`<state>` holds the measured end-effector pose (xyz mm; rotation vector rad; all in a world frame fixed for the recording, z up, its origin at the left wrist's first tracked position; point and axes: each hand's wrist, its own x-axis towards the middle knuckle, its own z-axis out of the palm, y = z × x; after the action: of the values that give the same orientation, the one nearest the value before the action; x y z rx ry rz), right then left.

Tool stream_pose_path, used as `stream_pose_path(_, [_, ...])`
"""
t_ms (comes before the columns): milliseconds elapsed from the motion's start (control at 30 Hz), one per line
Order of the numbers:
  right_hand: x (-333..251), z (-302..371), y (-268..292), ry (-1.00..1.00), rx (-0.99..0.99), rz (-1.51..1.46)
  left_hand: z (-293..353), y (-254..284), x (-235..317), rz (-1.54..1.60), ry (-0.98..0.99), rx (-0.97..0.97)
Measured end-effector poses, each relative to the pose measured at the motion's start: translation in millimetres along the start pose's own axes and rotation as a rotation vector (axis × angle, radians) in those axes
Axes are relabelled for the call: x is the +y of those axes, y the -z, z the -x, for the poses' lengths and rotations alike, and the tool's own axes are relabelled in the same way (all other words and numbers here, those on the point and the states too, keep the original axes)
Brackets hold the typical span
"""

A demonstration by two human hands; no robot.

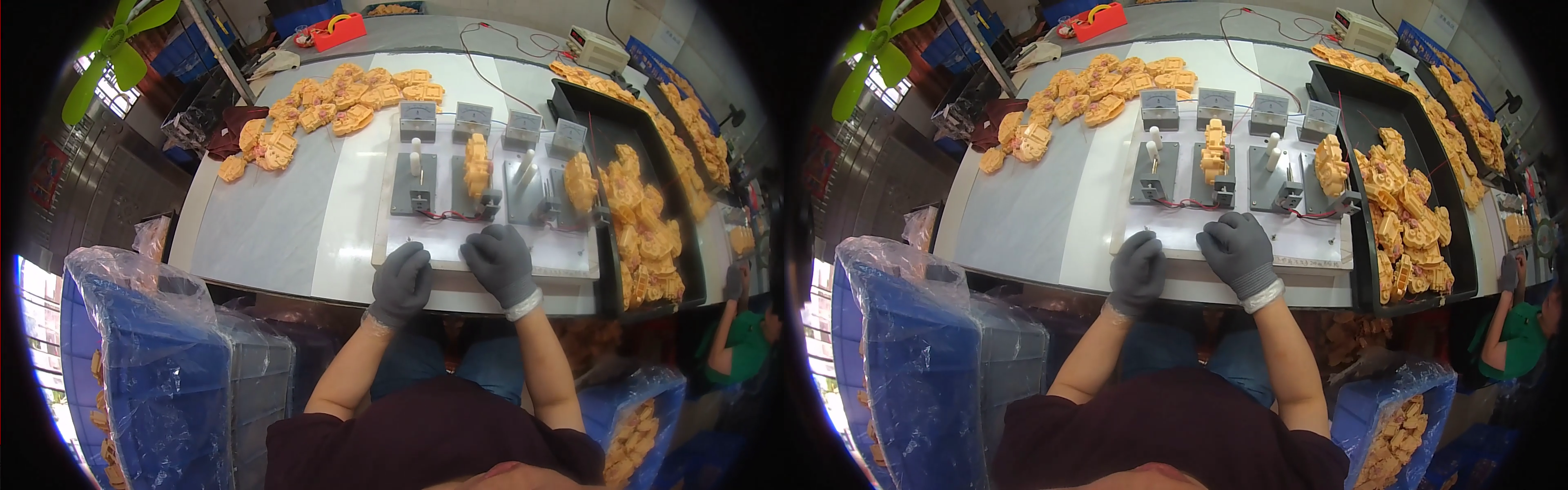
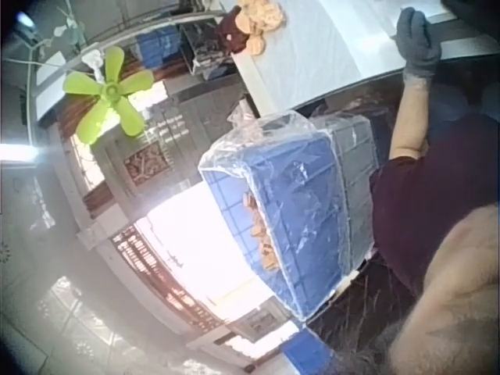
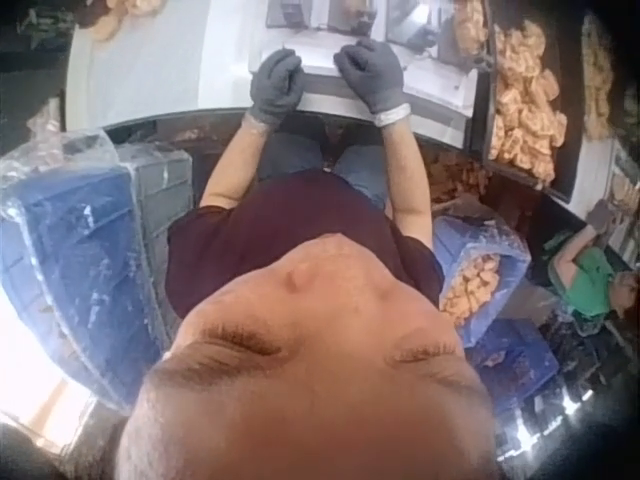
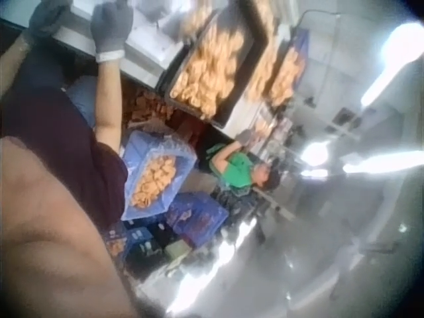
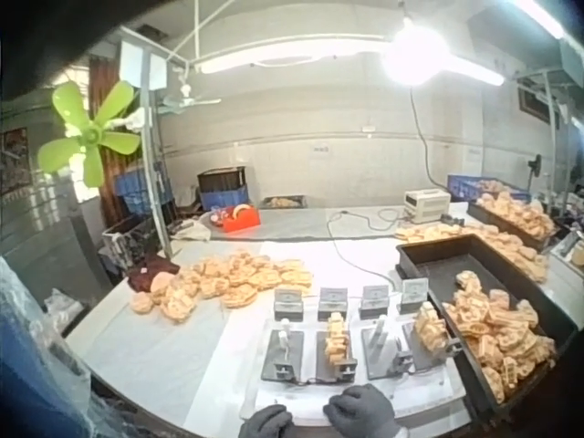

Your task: The person assembles plastic toy parts by hand using a specialized fixture on a factory workbench.

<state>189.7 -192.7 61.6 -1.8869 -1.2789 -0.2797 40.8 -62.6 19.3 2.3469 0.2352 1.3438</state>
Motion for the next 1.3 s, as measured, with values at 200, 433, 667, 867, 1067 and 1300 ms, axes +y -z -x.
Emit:
stream_pose_path(200, [-3,-6,-3,-0.013,0.010,-0.039,-30,24,-2,0.446,0.318,0.056])
stream_pose_path(433, [-8,-7,3,-0.151,-0.061,-0.075,-128,15,-134,-0.028,0.330,0.047])
stream_pose_path(667, [-6,-7,5,-0.158,-0.110,-0.065,-236,-61,-247,-0.333,0.160,-0.475])
stream_pose_path(867, [-4,-14,8,-0.206,-0.145,-0.039,-299,-146,-265,-0.511,0.220,-0.882])
stream_pose_path(1067, [-6,-19,7,-0.215,-0.170,-0.022,-302,-179,-267,-0.578,0.253,-1.035])
stream_pose_path(1300, [-5,-23,7,-0.253,-0.227,-0.010,-299,-140,-297,-0.662,0.346,-1.064])
